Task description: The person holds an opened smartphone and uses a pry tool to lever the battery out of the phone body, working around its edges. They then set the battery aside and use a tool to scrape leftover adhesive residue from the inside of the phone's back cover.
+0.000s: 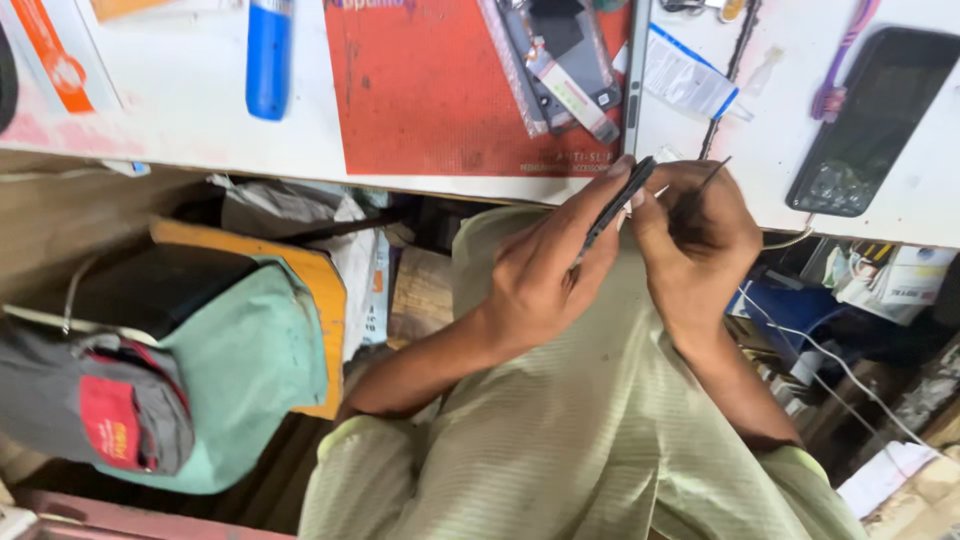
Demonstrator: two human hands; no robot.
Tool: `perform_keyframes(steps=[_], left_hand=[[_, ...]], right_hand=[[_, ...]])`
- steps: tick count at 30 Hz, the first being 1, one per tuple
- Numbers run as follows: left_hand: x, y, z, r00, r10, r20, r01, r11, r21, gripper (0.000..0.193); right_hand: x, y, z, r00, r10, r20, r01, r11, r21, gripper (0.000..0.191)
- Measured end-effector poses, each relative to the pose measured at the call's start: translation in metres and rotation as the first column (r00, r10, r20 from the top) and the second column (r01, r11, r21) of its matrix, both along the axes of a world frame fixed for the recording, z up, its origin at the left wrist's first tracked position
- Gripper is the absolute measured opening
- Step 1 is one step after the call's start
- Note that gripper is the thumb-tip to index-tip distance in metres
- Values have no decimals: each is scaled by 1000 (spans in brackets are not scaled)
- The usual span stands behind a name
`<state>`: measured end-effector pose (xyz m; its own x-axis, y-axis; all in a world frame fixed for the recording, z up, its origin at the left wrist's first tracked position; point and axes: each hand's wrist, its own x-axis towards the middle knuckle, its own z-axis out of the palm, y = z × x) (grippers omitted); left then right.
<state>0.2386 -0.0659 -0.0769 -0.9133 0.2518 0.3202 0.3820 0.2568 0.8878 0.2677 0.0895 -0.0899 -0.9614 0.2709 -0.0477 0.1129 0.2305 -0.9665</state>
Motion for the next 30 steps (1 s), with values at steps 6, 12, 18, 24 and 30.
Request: perform_keyframes(steps=[6, 12, 18, 24, 30], left_hand=[[-6, 5, -4, 998, -8, -63, 5, 999, -45, 38], [-10, 1, -6, 991, -62, -118, 53, 996, -78, 40], [-10, -1, -11, 978, -137, -155, 119, 985, -124, 46], [-7, -3, -11, 973, -196, -125, 176, 971, -159, 51], [-8, -7, -11, 982, -187, -37, 182, 977, -107, 52]], right_hand=[[-4, -6, 4, 996, -39, -82, 49, 990, 131, 12], [-6, -8, 2, 994, -48, -96, 56, 995, 83, 9], [-6, -5, -2, 996, -66, -67, 68, 997, 20, 8], [-20, 7, -15, 995, -4, -100, 19, 988, 154, 16], [-27, 14, -33, 987, 87, -133, -83, 996, 35, 18]])
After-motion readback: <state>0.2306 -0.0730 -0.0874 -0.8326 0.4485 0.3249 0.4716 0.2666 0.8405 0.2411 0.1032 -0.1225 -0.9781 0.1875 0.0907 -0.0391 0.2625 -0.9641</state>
